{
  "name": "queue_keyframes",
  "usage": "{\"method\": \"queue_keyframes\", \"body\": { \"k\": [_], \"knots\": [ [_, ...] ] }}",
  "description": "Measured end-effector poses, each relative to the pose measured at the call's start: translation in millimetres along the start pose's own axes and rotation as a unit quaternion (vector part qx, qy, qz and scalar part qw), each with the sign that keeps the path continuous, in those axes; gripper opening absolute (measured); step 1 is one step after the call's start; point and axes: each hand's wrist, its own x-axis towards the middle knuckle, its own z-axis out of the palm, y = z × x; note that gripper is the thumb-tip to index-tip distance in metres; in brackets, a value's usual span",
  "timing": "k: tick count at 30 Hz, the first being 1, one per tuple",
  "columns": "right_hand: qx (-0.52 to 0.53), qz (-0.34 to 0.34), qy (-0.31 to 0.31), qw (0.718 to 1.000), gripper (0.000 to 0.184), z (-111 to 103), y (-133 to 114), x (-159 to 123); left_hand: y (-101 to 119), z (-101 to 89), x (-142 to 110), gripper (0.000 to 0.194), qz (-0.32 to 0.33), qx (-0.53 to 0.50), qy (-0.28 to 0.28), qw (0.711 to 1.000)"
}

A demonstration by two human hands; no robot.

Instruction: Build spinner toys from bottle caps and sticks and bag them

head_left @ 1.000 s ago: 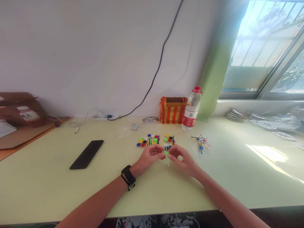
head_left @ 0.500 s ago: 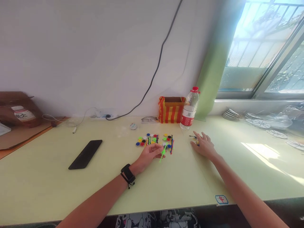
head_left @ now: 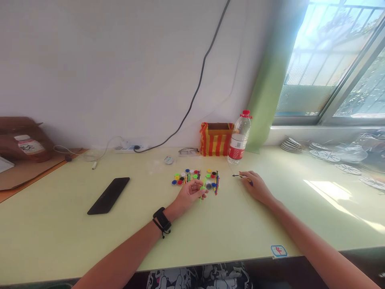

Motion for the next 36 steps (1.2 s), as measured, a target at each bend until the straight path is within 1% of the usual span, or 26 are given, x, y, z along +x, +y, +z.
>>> {"method": "queue_keyframes", "body": {
  "k": [4,7,11,14,16,19,21,23,24,26,29,31,33,34,36],
  "knots": [
    [0.055,0.025,0.014,0.998,0.041,-4.2,2.7,0.0,3.1,1.6,-1.0,0.039,-0.007,0.011,0.006,1.0],
    [0.079,0.05,0.027,0.995,0.045,-9.0,-2.5,-3.2,1.2,2.1,-0.4,0.036,-0.004,0.044,0.022,0.999],
    [0.146,0.103,0.015,0.984,0.053,-16.4,-18.8,-10.9,-3.5,2.3,-0.3,0.026,0.0,0.083,0.024,0.996],
    [0.205,0.115,-0.003,0.972,0.055,-20.0,-37.5,-16.1,-6.5,1.6,-1.7,0.019,0.003,0.122,0.015,0.992],
    [0.233,0.103,-0.022,0.967,0.053,-21.0,-54.6,-19.6,-7.9,1.0,-3.4,0.018,0.011,0.156,0.002,0.988],
    [0.24,0.063,-0.08,0.965,0.05,-20.0,-88.2,-27.6,-8.2,0.9,-6.6,0.025,0.032,0.199,-0.028,0.979],
    [0.221,0.006,-0.125,0.967,0.042,-17.0,-113.6,-35.4,-6.9,1.1,-8.4,0.029,0.051,0.24,-0.043,0.969],
    [0.198,-0.059,-0.178,0.962,0.036,-11.5,-137.2,-44.3,-4.7,1.3,-9.5,0.031,0.068,0.291,-0.052,0.953],
    [0.19,-0.085,-0.191,0.959,0.035,-7.8,-147.0,-48.6,-3.3,1.5,-9.8,0.032,0.073,0.312,-0.056,0.946],
    [0.159,-0.124,-0.193,0.96,0.04,0.5,-160.9,-55.8,0.2,2.0,-10.5,0.034,0.082,0.333,-0.069,0.937],
    [0.118,-0.149,-0.164,0.968,0.05,10.6,-168.2,-61.0,6.5,3.5,-12.8,0.038,0.1,0.325,-0.106,0.934],
    [0.113,-0.149,-0.142,0.972,0.05,11.9,-167.2,-61.8,10.2,3.9,-15.3,0.039,0.1,0.314,-0.131,0.935],
    [0.11,-0.138,-0.125,0.976,0.047,7.6,-164.4,-62.2,12.0,3.0,-18.2,0.042,0.092,0.314,-0.148,0.933],
    [0.105,-0.129,-0.119,0.979,0.047,3.7,-162.6,-62.7,12.0,2.0,-19.5,0.048,0.091,0.321,-0.153,0.93],
    [0.088,-0.111,-0.125,0.982,0.052,-6.0,-158.4,-64.4,11.0,-0.5,-21.4,0.068,0.098,0.342,-0.167,0.92]
  ]
}}
